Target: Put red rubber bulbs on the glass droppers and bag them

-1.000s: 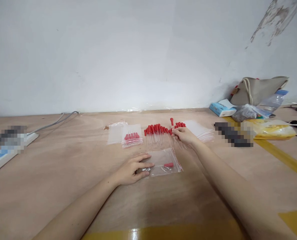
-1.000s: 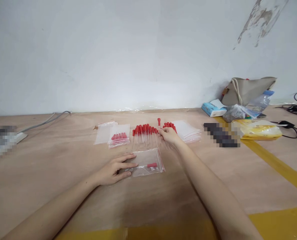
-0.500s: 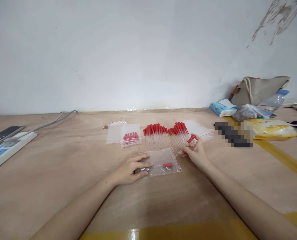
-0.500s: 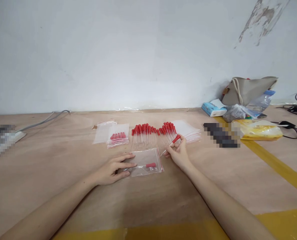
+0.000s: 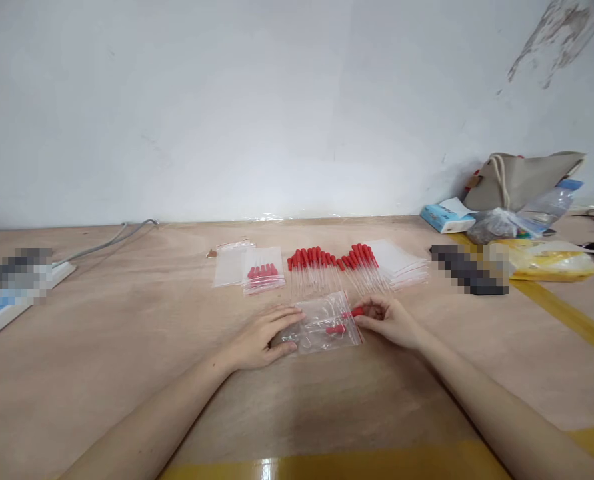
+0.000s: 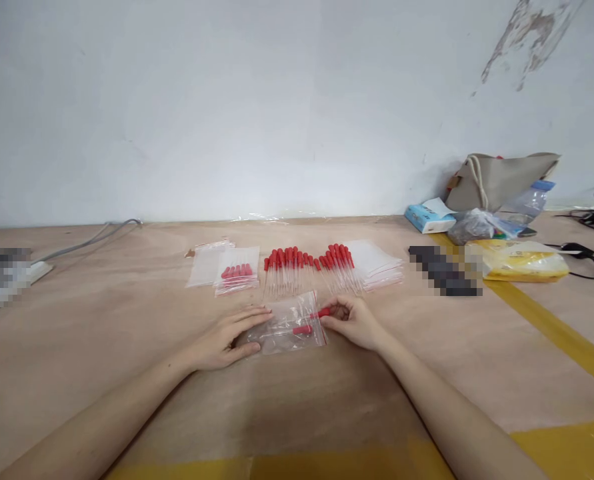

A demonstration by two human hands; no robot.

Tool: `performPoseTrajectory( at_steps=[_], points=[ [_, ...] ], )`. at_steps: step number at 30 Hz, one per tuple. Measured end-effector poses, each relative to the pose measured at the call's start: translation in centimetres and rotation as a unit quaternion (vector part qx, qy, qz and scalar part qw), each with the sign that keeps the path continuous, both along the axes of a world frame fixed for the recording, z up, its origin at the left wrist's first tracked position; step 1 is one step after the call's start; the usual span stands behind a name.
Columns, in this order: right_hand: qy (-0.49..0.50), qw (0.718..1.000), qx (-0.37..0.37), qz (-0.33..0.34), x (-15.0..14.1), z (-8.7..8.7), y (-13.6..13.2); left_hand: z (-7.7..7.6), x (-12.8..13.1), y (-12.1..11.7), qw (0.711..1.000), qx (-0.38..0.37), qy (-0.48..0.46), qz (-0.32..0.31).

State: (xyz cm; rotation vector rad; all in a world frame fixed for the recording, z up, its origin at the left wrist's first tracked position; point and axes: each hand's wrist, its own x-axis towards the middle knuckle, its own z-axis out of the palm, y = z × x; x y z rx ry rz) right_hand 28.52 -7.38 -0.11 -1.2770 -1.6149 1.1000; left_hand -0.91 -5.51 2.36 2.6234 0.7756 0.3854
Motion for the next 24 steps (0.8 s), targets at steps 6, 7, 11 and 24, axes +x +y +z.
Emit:
performPoseTrajectory(
  at_steps=[6, 7, 11, 24],
  points=[
    [-0.146, 0.98, 0.125, 0.049, -1.3, -0.1, 0.0, 0.0, 0.0, 0.0, 1.0, -0.001, -0.005, 0.002],
    [-0.161, 0.975, 0.141, 0.063, -1.4, 0.1, -0.1, 0.0, 0.0, 0.0, 1.0, 0.0, -0.004, 0.002],
    [-0.205, 0.962, 0.16, 0.09, -1.1, 0.7, 0.2, -0.1, 0.0, 0.1, 1.0, 0.003, 0.003, -0.002],
    [-0.467, 0.863, 0.074, -0.176, -3.8, 2.2, 8.0, -0.6, -0.1, 0.3, 1.0, 0.003, -0.008, -0.012]
  ],
)
